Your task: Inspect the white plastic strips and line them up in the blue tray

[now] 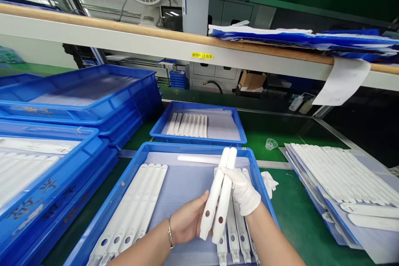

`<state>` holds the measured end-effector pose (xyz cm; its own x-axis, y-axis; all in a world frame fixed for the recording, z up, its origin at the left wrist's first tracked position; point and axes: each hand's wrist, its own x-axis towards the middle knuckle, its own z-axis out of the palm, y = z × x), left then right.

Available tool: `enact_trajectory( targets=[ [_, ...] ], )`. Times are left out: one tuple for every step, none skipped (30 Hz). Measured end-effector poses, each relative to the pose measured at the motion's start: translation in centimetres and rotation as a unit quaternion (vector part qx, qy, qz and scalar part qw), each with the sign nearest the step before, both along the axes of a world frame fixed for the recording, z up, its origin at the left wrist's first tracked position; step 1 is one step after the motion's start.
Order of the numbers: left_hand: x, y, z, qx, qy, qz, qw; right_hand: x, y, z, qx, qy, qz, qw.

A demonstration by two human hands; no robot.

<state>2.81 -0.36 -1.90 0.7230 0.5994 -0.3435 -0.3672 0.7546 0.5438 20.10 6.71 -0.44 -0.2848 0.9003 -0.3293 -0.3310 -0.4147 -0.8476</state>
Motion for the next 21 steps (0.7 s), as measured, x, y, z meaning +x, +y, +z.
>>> enact_trajectory(
  targets=[
    [-0.1,-0.1,-0.1,0.003,-0.002,-0.001,1.0,0.0,0.0,-0.1,0.001,-0.003,0.007,1.0],
    [-0.1,-0.2,-0.1,0.009,-0.005,0.001,1.0,0.1,0.1,-0.3,0.001,-0.007,0.015,1.0],
    [-0.1,-0.4,-0.3,0.015,-0.008,0.003,1.0,0.1,0.0,-0.3,0.002,-0.011,0.022,1.0],
    [-0.1,-0.5,-0.4,0.021,-0.01,0.005,1.0,0.1,0.0,-0.4,0.003,-0.016,0.028,0.999],
    [0.0,-0.6,-0.5,0.024,-0.011,0.005,1.0,0.0,-0.1,-0.5,0.005,-0.02,0.032,0.999],
    [0.0,-0.6,-0.7,0.026,-0.008,0.004,1.0,0.0,-0.2,-0.5,0.006,-0.023,0.035,0.999],
    [0.0,-0.7,-0.9,0.027,-0.002,0.005,1.0,-0.1,-0.4,-0.4,0.008,-0.026,0.037,0.999],
    [0.1,-0.7,-1.0,0.028,0.005,0.011,1.0,-0.2,-0.5,-0.3,0.01,-0.03,0.038,0.999],
    [0.1,-0.7,-1.1,0.03,0.015,0.018,0.999,-0.3,-0.7,-0.1,0.014,-0.035,0.042,0.998],
    [0.1,-0.6,-1.2,0.032,0.026,0.027,0.999,-0.5,-0.9,0.1,0.018,-0.041,0.048,0.998],
    [0.1,-0.6,-1.2,0.036,0.042,0.034,0.998,-0.6,-1.1,0.5,0.025,-0.047,0.054,0.997],
    [0.1,-0.6,-1.2,0.04,0.059,0.039,0.997,-0.7,-1.3,0.8,0.036,-0.053,0.06,0.996],
    [0.1,-0.6,-1.1,0.044,0.077,0.042,0.995,-0.8,-1.4,1.3,0.05,-0.061,0.065,0.995],
    [0.1,-0.6,-1.0,0.048,0.093,0.044,0.994,-0.9,-1.5,1.7,0.067,-0.075,0.066,0.993],
    [0.0,-0.5,-0.8,0.052,0.103,0.043,0.992,-0.9,-1.6,2.1,0.092,-0.098,0.054,0.99],
    [0.0,-0.5,-0.7,0.056,0.108,0.043,0.992,-0.9,-1.7,2.4,0.124,-0.135,0.029,0.983],
    [0.0,-0.5,-0.7,0.06,0.108,0.042,0.991,-0.9,-1.8,2.7,0.165,-0.186,-0.007,0.969],
    [0.0,-0.5,-0.6,0.066,0.104,0.043,0.991,-1.0,-2.1,2.8,0.218,-0.248,-0.042,0.943],
    [-0.1,-0.5,-0.6,0.075,0.098,0.045,0.991,-1.1,-2.4,2.9,0.278,-0.306,-0.066,0.908],
    [-0.1,-0.5,-0.7,0.088,0.096,0.045,0.99,-1.3,-2.9,2.8,0.339,-0.354,-0.072,0.869],
    [-0.2,-0.5,-0.9,0.105,0.104,0.046,0.988,-1.6,-3.5,2.6,0.393,-0.385,-0.056,0.833]
  ],
)
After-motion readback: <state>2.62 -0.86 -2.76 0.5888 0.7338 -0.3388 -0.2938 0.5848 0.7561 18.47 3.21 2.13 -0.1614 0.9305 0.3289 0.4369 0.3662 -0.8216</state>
